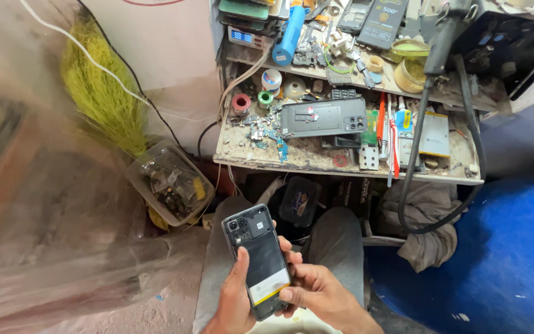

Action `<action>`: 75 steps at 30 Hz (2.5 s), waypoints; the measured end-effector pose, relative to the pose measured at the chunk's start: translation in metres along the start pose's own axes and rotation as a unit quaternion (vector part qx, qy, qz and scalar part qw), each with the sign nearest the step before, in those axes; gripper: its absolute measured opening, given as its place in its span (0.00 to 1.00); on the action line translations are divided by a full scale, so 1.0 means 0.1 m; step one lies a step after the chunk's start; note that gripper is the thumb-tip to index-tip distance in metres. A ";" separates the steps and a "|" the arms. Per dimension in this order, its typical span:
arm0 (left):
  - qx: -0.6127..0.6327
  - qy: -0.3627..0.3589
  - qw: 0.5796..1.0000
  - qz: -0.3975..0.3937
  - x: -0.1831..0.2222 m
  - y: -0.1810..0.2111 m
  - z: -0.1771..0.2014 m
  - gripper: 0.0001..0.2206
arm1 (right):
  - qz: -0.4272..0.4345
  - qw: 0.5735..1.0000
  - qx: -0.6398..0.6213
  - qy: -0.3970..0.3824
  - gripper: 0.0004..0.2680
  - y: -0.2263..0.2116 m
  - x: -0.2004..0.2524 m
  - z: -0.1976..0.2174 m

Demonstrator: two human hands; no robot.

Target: The person holds a disassembled smartphone, connects a charging cable, and uses a small screwdriver to work on the back of the device. They repeatedly probe the rear camera area and battery connector region while the phone remains powered on.

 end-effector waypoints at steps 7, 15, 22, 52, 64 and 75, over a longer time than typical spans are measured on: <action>0.042 -0.006 0.997 -0.061 -0.13 -0.03 0.02 0.36 | -0.010 0.998 -0.068 -0.004 0.13 -0.12 -0.01 -0.11; 0.034 -0.001 0.995 -0.092 -0.21 -0.04 0.05 0.40 | 0.035 0.999 -0.018 -0.023 0.14 -0.19 0.01 -0.05; -0.016 0.065 0.990 -0.123 -0.09 0.16 0.22 0.45 | 0.274 0.547 0.570 0.549 0.05 -1.35 0.14 1.08; -0.057 0.114 0.987 -0.096 0.05 0.44 0.02 0.38 | -0.037 0.370 0.784 0.498 0.13 -1.76 -0.41 1.48; -0.062 0.062 0.990 -0.113 0.06 0.47 0.09 0.36 | 0.088 0.348 0.785 0.505 0.09 -1.96 0.06 1.33; -0.090 0.086 0.974 -0.191 0.25 0.68 0.35 0.37 | 0.388 0.851 0.133 0.327 0.05 -1.29 0.89 1.16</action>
Point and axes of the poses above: each hand's wrist, its own x-axis away from the middle knuckle, its own z-axis out of the back of the hand, y = z × x, the point moved 1 cm from there along -x, towards the middle knuckle, and after that the axes turned 4 degrees about x, right-handed, at the moved point
